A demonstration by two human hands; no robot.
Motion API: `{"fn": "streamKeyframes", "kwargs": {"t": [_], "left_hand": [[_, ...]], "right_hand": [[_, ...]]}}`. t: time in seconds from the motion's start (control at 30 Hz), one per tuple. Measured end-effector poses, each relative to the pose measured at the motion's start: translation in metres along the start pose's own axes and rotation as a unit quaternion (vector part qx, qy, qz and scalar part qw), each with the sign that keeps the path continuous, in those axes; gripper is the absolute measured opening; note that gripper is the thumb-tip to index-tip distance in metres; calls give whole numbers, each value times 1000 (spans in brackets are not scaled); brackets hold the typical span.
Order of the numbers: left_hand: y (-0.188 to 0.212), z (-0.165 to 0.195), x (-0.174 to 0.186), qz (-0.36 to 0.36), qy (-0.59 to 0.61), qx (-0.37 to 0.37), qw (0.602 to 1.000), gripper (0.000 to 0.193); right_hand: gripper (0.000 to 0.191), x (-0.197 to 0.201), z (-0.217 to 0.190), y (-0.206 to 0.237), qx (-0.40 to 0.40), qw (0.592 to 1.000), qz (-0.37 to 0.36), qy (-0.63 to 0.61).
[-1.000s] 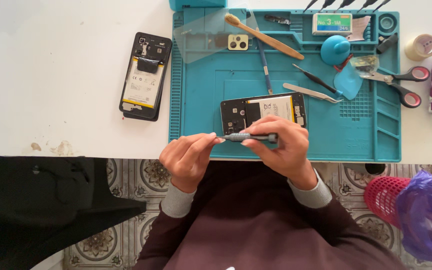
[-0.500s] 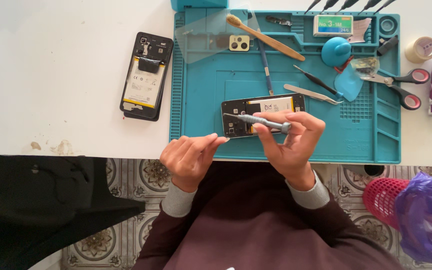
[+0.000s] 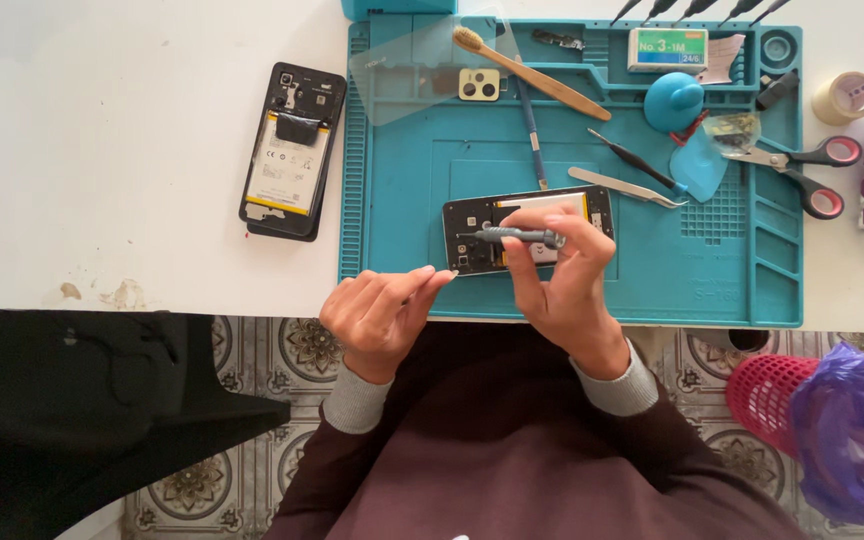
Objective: The person uses a precision screwdriver to remove screws from the back of a disassembled smartphone, then uses a brush to clean the battery area. The phone remains open on the work mat throughout the clip.
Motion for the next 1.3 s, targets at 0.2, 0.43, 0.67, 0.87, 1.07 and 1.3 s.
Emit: {"fn": "streamKeyframes", "kwargs": {"t": [0.2, 0.43, 0.67, 0.87, 1.07, 1.3], "left_hand": [[2, -3, 1, 4, 4, 0, 1000, 20], [4, -5, -1, -28, 25, 24, 999, 37], [3, -6, -11, -75, -42, 77, 993, 44], [1, -1, -15, -89, -45, 85, 991, 39], [-1, 7, -18, -99, -46, 85, 990, 37], [-2, 15, -18, -101, -46, 83, 990, 32]], "right_hand": [[53, -4, -2, 2, 17, 1000, -17, -7], [53, -3, -6, 1, 29, 999, -32, 14], [52, 0, -8, 0, 29, 999, -38, 12], [52, 7, -8, -2, 30, 999, -41, 10], [53, 15, -11, -2, 35, 998, -42, 16], [53, 22, -16, -2, 46, 998, -46, 21]]}}
Point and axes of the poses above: each hand's wrist, its own y-axis away from the middle knuckle, its own x-axis out of the back of the hand, z = x × y, the point moved 7 cm from there along -y, towards the middle knuckle, and after that the axes turned 11 degrees about y, right-handed, at the moved point
